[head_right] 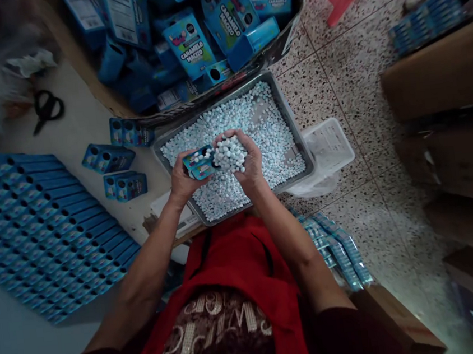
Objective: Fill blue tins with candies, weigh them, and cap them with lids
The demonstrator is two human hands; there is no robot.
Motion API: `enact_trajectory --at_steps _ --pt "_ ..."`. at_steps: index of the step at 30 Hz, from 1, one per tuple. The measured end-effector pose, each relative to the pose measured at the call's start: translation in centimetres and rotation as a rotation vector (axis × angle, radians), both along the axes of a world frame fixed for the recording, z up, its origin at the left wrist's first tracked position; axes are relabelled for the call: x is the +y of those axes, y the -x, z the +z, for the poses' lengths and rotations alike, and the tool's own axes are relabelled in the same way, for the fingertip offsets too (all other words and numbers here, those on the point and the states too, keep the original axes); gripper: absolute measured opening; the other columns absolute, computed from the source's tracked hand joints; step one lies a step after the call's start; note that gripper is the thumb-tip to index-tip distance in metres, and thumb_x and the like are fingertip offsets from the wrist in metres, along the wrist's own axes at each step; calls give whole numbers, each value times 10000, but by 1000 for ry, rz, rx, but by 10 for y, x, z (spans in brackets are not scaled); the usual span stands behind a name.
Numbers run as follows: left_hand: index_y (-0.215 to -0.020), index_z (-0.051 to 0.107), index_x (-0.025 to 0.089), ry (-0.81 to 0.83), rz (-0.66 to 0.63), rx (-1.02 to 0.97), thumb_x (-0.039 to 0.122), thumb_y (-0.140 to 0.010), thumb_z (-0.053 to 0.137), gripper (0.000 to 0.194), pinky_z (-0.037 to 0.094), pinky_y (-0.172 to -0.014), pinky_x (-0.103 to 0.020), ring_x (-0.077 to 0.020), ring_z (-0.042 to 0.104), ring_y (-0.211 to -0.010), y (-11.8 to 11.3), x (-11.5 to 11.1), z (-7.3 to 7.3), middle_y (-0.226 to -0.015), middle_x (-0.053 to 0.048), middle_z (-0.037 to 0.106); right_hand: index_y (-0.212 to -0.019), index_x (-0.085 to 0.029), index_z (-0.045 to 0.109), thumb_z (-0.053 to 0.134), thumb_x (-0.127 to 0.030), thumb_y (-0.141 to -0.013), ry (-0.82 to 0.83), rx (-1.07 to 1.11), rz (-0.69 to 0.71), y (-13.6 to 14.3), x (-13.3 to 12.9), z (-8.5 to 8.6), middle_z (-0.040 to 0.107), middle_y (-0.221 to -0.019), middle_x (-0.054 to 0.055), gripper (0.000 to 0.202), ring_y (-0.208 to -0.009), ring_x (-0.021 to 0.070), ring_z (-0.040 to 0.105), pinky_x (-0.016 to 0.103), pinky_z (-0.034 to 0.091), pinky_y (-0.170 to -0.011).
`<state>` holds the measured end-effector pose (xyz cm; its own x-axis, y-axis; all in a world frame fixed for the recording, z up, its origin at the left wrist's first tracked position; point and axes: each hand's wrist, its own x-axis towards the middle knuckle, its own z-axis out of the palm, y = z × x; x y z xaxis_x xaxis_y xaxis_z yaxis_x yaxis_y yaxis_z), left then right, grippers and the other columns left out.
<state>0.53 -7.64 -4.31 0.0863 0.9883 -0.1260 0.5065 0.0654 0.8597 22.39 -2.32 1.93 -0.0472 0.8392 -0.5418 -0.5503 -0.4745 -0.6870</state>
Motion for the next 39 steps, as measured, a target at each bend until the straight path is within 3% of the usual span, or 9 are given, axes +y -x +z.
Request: enact_trajectory --at_steps 6,13,19,23,26,29,32,36,39 --pt "-1452 700 266 -61 -38 3 230 -679 1041 845 678 -1140 -452 -346 839 -1303 8 6 -5 -1426 -77 840 -875 -293 722 863 -769 -888 -167 148 -68 13 6 10 752 -996 61 496 -1216 336 787 528 689 -1075" --pt "-1458 683 275 -56 -55 -16 153 -625 1032 911 690 -1088 -427 -320 842 -1235 3 4 -14 -1397 -50 840 -730 -285 661 726 -853 -968 -375 -69 28 22 14 4 704 -966 80 619 -1026 302 719 512 626 -1045" --pt "-1457 644 289 -151 -53 -2 123 -638 1015 914 660 -1191 -496 -347 795 -1362 3 11 -27 -1474 -78 798 -800 -305 754 678 -886 -1022 -473 -212 97 32 1 -7 728 -959 67 627 -1031 298 730 539 601 -1145" --pt "-1466 647 300 -173 -97 0 203 -741 981 803 625 -1256 -527 -350 761 -1435 13 13 -22 -1475 -72 793 -938 -331 826 572 -867 -1104 -556 -237 178 33 -19 -15 822 -1075 55 616 -1223 315 786 593 536 -1306" --pt "-1452 679 286 -87 -146 113 202 -720 944 783 655 -1188 -486 -348 793 -1355 27 11 -8 -1431 -62 809 -1075 -324 812 401 -820 -1181 -545 -366 124 10 -31 -32 856 -1262 67 652 -1398 321 776 619 527 -1340" --pt "-1431 718 263 8 -176 294 183 -671 928 793 661 -1153 -463 -366 809 -1299 44 11 8 -1389 -68 824 -1214 -312 783 301 -779 -1213 -455 -816 39 -31 -46 -66 803 -1460 110 671 -1472 319 737 620 528 -1337" --pt "-1425 748 236 131 -194 480 203 -659 959 795 658 -1148 -499 -418 809 -1289 51 17 18 -1370 -100 832 -1387 -260 787 349 -882 -1156 -414 -1221 237 -58 -65 -107 739 -1610 181 796 -1594 391 635 679 442 -1399" --pt "-1401 788 217 304 -305 692 201 -656 1002 776 669 -1060 -560 -496 814 -1244 27 36 25 -1313 -149 837 -1649 -205 695 383 -837 -1152 -441 -1338 461 -33 -74 -140 616 -1795 204 862 -1751 421 457 688 343 -1465" --pt "-1349 799 230 275 -377 763 184 -694 982 681 666 -1014 -567 -502 817 -1221 -7 51 30 -1306 -153 838 -1576 -239 749 470 -768 -1152 -437 -1233 378 7 -53 -146 673 -1735 179 733 -1694 392 527 665 363 -1456"
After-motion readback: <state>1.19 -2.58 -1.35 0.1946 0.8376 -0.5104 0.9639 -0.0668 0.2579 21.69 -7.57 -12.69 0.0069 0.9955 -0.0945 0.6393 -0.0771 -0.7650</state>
